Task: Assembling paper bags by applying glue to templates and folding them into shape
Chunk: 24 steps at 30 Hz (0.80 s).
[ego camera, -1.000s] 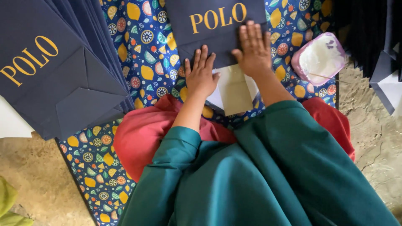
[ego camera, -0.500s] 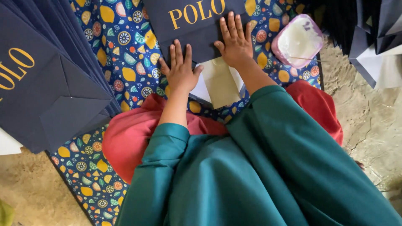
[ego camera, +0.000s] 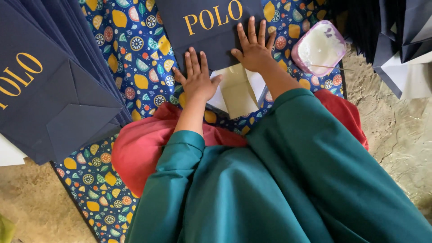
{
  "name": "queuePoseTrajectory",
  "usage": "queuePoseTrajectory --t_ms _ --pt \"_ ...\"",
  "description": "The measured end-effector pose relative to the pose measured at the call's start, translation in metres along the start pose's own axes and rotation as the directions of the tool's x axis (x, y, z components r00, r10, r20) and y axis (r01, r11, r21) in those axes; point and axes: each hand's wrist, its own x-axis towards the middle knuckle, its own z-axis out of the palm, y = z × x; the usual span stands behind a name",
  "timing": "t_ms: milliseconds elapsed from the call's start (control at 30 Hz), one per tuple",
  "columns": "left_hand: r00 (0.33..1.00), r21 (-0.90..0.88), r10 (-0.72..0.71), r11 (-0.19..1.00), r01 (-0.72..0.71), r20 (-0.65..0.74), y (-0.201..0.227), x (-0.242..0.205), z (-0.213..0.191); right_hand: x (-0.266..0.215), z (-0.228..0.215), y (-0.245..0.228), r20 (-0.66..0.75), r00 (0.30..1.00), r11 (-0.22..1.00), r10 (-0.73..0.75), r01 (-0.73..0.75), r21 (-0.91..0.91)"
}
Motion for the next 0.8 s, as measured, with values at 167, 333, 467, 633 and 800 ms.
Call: queuePoseTrajectory --t_ms 167,333,467,633,800 --pt "0.999 -0.01 0.019 1.0 -0.019 0.029 -0.002 -0.001 -0.003 0.001 -0.011 -0.004 0.147 0.989 1.0 0.022 -0.024 0.011" --pt "0.997 -0.01 0.022 1.0 -0.021 0.072 -0.003 0.001 -0.005 -0.006 0.0 -0.007 -0.01 1.0 0.999 0.016 -0.017 -0.048" --pt "0.996 -0.012 0.024 1.0 -0.023 0.09 -0.003 -0.001 -0.007 -0.006 0.01 -0.006 -0.111 0.994 0.995 -0.005 -0.006 -0.096" --pt "0.999 0.025 0.026 0.999 -0.026 0.023 -0.004 0.005 0.006 -0.003 0.007 -0.009 -0.071 0.997 0.987 0.024 -0.035 -0.155" --pt "0.998 0.008 0.023 1.0 -0.024 0.055 -0.005 0.001 0.001 0.013 0.015 0.017 -0.037 0.997 0.998 -0.062 0.062 0.009"
